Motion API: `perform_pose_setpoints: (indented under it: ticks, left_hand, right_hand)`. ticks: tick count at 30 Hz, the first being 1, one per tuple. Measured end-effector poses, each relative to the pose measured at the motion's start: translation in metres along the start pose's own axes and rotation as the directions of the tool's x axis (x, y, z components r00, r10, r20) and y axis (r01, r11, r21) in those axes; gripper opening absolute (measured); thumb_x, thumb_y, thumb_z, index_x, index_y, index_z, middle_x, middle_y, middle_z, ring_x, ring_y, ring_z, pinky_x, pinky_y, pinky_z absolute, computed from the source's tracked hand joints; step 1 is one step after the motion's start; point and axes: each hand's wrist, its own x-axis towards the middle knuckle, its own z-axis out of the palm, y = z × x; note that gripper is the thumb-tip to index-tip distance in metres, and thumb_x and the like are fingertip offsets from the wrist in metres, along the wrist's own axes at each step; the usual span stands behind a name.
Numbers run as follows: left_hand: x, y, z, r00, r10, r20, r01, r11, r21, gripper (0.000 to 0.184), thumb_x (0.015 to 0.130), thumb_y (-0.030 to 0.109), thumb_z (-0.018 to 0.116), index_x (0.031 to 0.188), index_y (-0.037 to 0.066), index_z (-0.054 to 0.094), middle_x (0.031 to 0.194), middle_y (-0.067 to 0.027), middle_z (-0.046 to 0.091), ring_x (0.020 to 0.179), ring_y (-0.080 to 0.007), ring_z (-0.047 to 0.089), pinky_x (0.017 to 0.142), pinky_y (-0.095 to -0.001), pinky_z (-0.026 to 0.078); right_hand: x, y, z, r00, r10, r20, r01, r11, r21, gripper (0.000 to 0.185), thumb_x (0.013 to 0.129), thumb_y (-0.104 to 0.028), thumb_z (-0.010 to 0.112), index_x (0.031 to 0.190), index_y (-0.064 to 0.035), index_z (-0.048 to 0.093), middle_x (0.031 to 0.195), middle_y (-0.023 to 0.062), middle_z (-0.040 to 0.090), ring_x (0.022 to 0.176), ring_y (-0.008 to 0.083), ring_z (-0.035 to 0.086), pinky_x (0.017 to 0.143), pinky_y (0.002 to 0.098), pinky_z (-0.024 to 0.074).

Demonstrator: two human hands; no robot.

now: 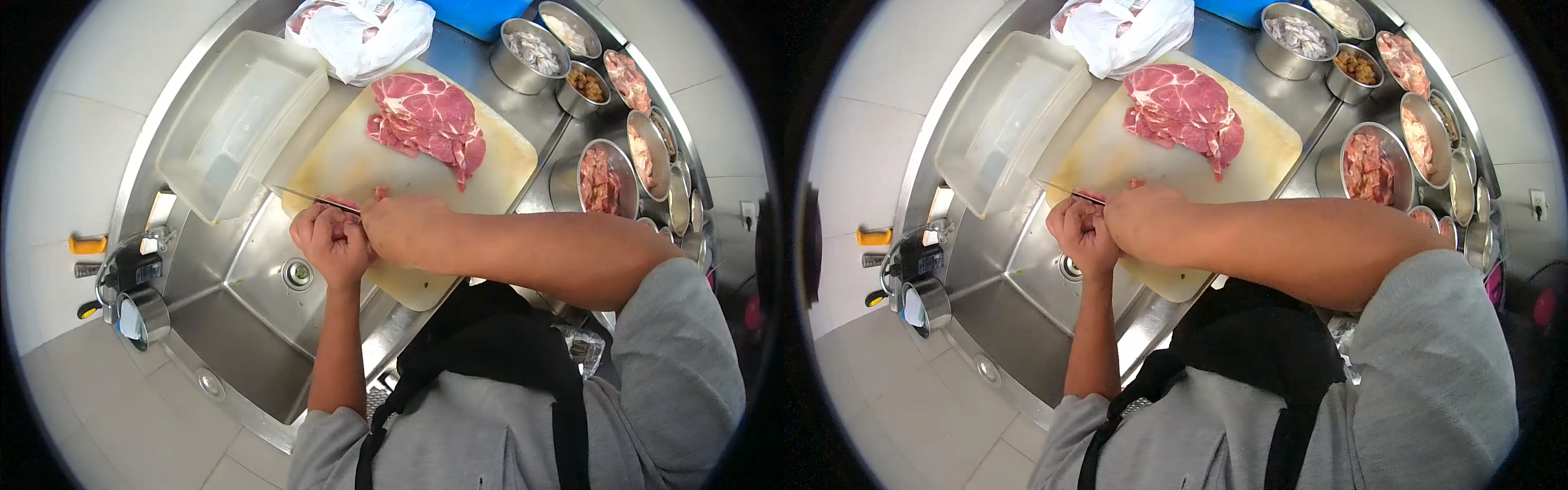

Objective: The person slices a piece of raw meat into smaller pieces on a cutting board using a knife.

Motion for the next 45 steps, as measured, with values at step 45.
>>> perform_pose_setpoints:
  ticks: [45]
  left_hand:
    - [-0.009, 0.005, 0.006, 1.0, -0.01, 0.01, 0.01, 0.998, -0.065, 0.015, 0.072, 0.0, 0.061, 0.085, 0.006, 0.059, 0.099, -0.0116, 0.052, 0.092, -0.0243, 0.049, 0.078, -0.0336, 0.044]
  right_hand:
    - [-0.079, 0.056, 0.068, 0.986, -0.024, -0.165, 0.047, 0.989, 0.143, 0.021, 0.089, -0.007, 0.052, 0.107, 0.0023, 0.056, 0.094, 0.0195, 0.069, 0.088, 0.038, 0.069, 0.074, 0.0482, 0.0559]
